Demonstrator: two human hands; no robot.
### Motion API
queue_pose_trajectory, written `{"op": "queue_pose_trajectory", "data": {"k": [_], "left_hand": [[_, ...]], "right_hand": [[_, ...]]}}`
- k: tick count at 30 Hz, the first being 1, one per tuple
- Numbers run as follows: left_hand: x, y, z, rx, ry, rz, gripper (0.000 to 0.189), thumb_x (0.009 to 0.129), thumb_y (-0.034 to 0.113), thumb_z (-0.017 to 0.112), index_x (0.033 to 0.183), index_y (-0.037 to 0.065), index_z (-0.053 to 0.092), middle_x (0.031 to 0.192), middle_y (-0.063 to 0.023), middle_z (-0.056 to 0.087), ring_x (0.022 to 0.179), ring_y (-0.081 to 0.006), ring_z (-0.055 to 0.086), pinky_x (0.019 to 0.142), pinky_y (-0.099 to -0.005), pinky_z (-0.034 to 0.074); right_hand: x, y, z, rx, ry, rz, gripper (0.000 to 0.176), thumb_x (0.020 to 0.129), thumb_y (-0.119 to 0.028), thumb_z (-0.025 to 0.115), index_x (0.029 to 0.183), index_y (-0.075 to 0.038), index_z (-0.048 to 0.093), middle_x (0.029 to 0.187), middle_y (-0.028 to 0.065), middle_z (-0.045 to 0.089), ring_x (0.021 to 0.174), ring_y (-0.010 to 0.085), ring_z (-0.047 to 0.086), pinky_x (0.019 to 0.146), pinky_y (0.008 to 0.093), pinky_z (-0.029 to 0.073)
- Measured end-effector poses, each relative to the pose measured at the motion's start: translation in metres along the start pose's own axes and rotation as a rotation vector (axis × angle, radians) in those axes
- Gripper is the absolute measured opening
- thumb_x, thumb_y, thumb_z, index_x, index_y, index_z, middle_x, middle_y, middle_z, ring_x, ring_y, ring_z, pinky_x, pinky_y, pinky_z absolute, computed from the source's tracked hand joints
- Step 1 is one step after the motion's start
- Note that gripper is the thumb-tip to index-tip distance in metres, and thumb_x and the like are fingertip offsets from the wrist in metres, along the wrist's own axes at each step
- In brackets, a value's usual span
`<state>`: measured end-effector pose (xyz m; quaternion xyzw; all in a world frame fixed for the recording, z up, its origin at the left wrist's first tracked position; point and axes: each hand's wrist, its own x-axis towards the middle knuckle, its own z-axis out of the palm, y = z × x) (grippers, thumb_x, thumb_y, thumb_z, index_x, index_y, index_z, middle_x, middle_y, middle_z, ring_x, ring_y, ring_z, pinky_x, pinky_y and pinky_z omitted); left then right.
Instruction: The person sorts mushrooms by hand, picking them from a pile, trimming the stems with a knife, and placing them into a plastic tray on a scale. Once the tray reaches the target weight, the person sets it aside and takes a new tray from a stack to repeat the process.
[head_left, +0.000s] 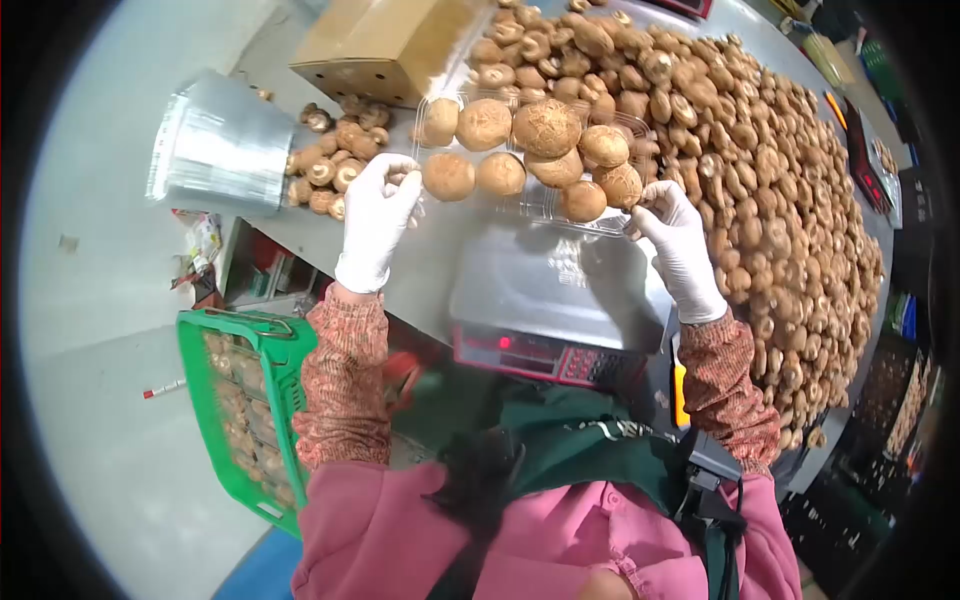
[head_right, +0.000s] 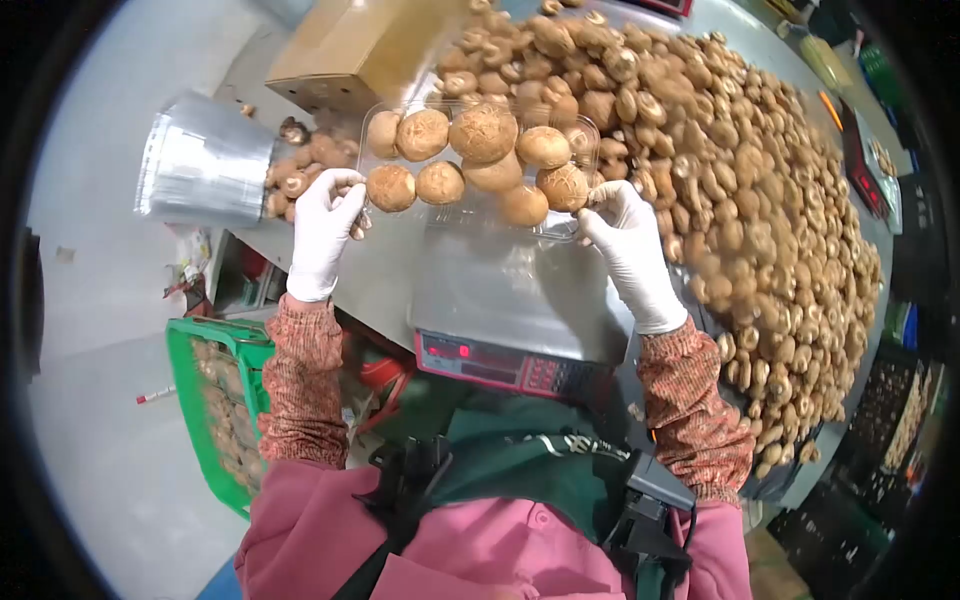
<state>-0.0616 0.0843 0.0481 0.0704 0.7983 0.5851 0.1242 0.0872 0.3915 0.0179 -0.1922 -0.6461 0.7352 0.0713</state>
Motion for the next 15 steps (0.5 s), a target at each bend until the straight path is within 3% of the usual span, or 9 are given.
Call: {"op": "queue_pose_trajectory", "data": {"k": [5,9,10,13,14,15], "left_hand": [[-0.042,-0.028,0.035,-0.033,-0.153,-0.098,0.014,0.093,0.009,0.065,0.103,0.000,0.064,0.082,-0.0036,0.066,0.059,-0.0059,0.060,0.048,-0.0208,0.045],[-0.085,-0.044,0.064,0.087,-0.264,-0.120,0.012,0.092,0.011,0.065,0.100,0.002,0.066,0.076,-0.0026,0.065,0.056,-0.0040,0.058,0.048,-0.0212,0.045],[-0.089,-0.047,0.068,0.157,-0.292,-0.178,0.015,0.091,0.015,0.067,0.100,0.002,0.066,0.074,-0.0054,0.065,0.059,-0.0105,0.061,0.054,-0.0271,0.049],[-0.102,-0.055,0.075,0.427,-0.165,0.075,0.021,0.090,0.019,0.069,0.102,0.002,0.066,0.077,-0.0106,0.067,0.067,-0.0202,0.065,0.064,-0.0327,0.053],[-0.107,-0.053,0.072,0.544,-0.063,0.198,0.026,0.091,0.023,0.070,0.106,0.002,0.067,0.084,-0.0150,0.068,0.074,-0.0274,0.066,0.073,-0.0351,0.053],[-0.110,-0.047,0.066,0.563,-0.029,0.195,0.027,0.093,0.023,0.068,0.110,0.002,0.067,0.088,-0.0131,0.070,0.076,-0.0219,0.066,0.073,-0.0326,0.053]], "right_hand": [[-0.071,0.027,-0.048,-0.022,0.031,0.129,0.021,0.092,-0.006,0.064,0.112,-0.002,0.060,0.095,0.0005,0.063,0.079,0.0063,0.058,0.070,0.0222,0.048],[-0.126,0.042,-0.071,-0.068,0.115,0.188,0.017,0.093,-0.012,0.064,0.106,-0.002,0.059,0.089,-0.0009,0.062,0.075,0.0049,0.055,0.066,0.0216,0.047],[-0.134,0.046,-0.078,-0.143,0.100,0.236,0.018,0.094,-0.015,0.065,0.105,-0.002,0.060,0.086,-0.0013,0.062,0.072,0.0049,0.055,0.063,0.0211,0.046],[-0.149,0.055,-0.085,-0.204,0.093,0.242,0.019,0.094,-0.017,0.065,0.105,-0.002,0.061,0.086,-0.0010,0.063,0.069,0.0048,0.054,0.061,0.0210,0.045],[-0.152,0.057,-0.086,-0.196,0.123,0.244,0.022,0.095,-0.020,0.065,0.106,-0.002,0.062,0.085,-0.0006,0.063,0.067,0.0045,0.054,0.060,0.0214,0.045],[-0.156,0.056,-0.089,-0.259,0.146,0.207,0.025,0.096,-0.022,0.065,0.110,-0.002,0.063,0.085,-0.0001,0.063,0.068,0.0042,0.054,0.060,0.0212,0.045]]}}
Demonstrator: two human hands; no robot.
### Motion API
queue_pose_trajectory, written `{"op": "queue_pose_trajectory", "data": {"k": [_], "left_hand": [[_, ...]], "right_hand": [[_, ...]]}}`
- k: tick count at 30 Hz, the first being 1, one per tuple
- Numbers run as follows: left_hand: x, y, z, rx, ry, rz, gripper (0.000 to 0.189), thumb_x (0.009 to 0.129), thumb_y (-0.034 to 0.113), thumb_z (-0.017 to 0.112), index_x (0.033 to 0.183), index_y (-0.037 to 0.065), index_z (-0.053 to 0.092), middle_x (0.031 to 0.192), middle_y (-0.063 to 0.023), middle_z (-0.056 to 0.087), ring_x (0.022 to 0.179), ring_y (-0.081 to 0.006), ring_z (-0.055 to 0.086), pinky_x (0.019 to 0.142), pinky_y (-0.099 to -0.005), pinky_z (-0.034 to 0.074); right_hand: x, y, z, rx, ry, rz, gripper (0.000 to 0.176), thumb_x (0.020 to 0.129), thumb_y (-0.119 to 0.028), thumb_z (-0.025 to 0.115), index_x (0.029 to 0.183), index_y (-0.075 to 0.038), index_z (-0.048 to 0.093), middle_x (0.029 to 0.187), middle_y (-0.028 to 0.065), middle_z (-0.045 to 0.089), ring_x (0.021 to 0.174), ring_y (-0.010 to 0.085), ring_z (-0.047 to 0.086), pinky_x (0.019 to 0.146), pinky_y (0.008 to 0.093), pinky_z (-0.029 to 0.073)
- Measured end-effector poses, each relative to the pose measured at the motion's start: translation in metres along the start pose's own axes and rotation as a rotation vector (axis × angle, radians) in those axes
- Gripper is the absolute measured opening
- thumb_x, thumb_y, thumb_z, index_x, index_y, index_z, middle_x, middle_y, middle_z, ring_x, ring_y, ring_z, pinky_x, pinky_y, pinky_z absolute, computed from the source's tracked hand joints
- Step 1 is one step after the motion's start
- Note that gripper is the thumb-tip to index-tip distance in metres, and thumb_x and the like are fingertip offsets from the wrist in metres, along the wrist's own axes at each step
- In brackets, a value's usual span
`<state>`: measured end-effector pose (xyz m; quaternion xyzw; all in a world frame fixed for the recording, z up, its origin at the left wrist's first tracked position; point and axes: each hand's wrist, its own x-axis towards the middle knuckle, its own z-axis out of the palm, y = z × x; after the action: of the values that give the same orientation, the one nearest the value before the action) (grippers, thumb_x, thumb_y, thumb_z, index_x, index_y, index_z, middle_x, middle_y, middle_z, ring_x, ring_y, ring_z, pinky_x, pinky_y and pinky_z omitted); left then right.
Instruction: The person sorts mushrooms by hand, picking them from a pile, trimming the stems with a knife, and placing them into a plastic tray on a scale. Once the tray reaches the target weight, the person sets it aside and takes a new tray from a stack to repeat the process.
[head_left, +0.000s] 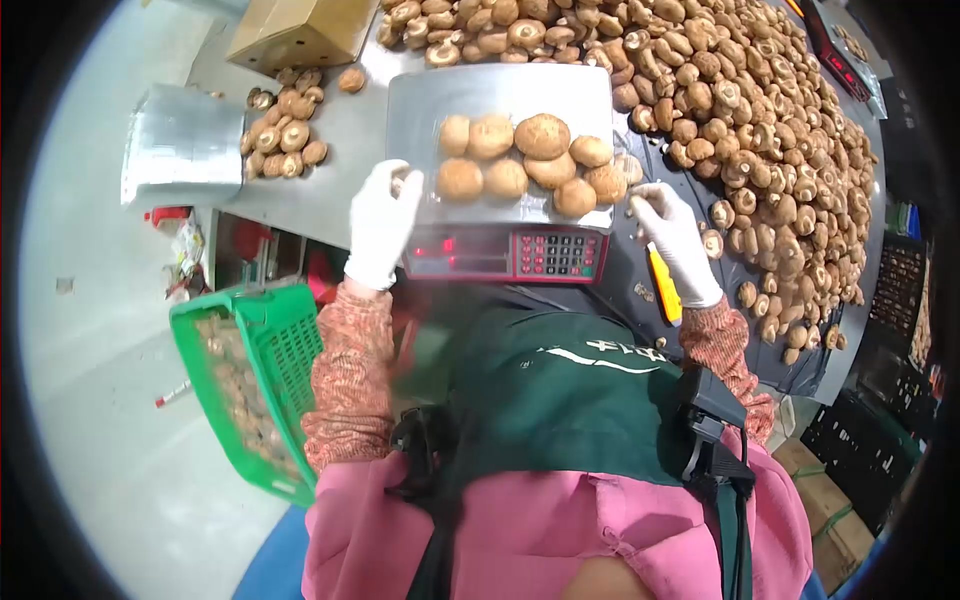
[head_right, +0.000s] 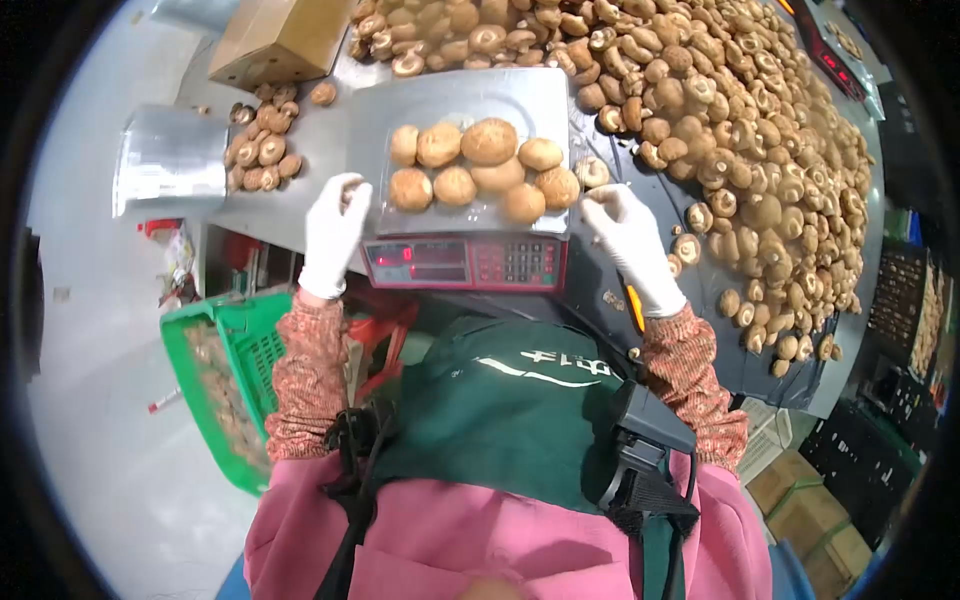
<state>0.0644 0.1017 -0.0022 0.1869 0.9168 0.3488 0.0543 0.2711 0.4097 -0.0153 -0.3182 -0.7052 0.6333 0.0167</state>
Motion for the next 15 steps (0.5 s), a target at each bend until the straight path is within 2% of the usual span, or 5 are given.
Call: {"op": "queue_pose_trajectory", "data": {"k": [2,3,8,12,15], "left_hand": [[-0.009,-0.005,-0.017,-0.152,0.023,-0.137,0.029,0.095,0.024,0.067,0.113,0.002,0.066,0.088,-0.0096,0.070,0.077,-0.0164,0.063,0.074,-0.0307,0.052],[-0.016,-0.018,-0.023,-0.165,0.054,-0.085,0.029,0.096,0.023,0.066,0.115,0.001,0.066,0.087,-0.0070,0.068,0.078,-0.0125,0.061,0.073,-0.0287,0.051],[-0.059,-0.025,-0.049,-0.186,0.105,-0.210,0.027,0.096,0.021,0.067,0.114,0.001,0.066,0.082,-0.0034,0.064,0.066,-0.0084,0.053,0.061,-0.0255,0.046],[-0.083,-0.022,-0.054,-0.244,0.126,-0.275,0.027,0.096,0.022,0.067,0.114,0.002,0.066,0.078,0.0006,0.059,0.058,-0.0048,0.047,0.053,-0.0228,0.040],[-0.086,-0.018,-0.051,-0.277,0.117,-0.282,0.027,0.097,0.022,0.066,0.115,0.002,0.066,0.078,0.0009,0.059,0.059,-0.0046,0.047,0.053,-0.0225,0.040]], "right_hand": [[-0.003,0.013,-0.012,0.087,0.035,-0.034,0.029,0.098,-0.024,0.064,0.115,-0.001,0.062,0.088,0.0010,0.063,0.068,0.0046,0.053,0.061,0.0209,0.045],[-0.009,0.016,-0.019,0.189,0.021,-0.014,0.030,0.099,-0.023,0.062,0.118,0.000,0.061,0.091,0.0014,0.063,0.069,0.0048,0.052,0.062,0.0205,0.044],[-0.024,0.039,-0.049,0.130,0.017,0.037,0.029,0.102,-0.025,0.057,0.118,-0.001,0.063,0.089,-0.0023,0.062,0.072,0.0033,0.052,0.065,0.0189,0.042],[-0.023,0.063,-0.062,0.140,-0.024,0.036,0.030,0.103,-0.027,0.056,0.120,-0.003,0.062,0.094,0.0004,0.066,0.071,0.0034,0.056,0.066,0.0191,0.044],[-0.028,0.059,-0.060,0.126,-0.016,0.064,0.030,0.103,-0.027,0.056,0.121,-0.003,0.062,0.096,0.0016,0.067,0.072,0.0043,0.057,0.068,0.0197,0.046]]}}
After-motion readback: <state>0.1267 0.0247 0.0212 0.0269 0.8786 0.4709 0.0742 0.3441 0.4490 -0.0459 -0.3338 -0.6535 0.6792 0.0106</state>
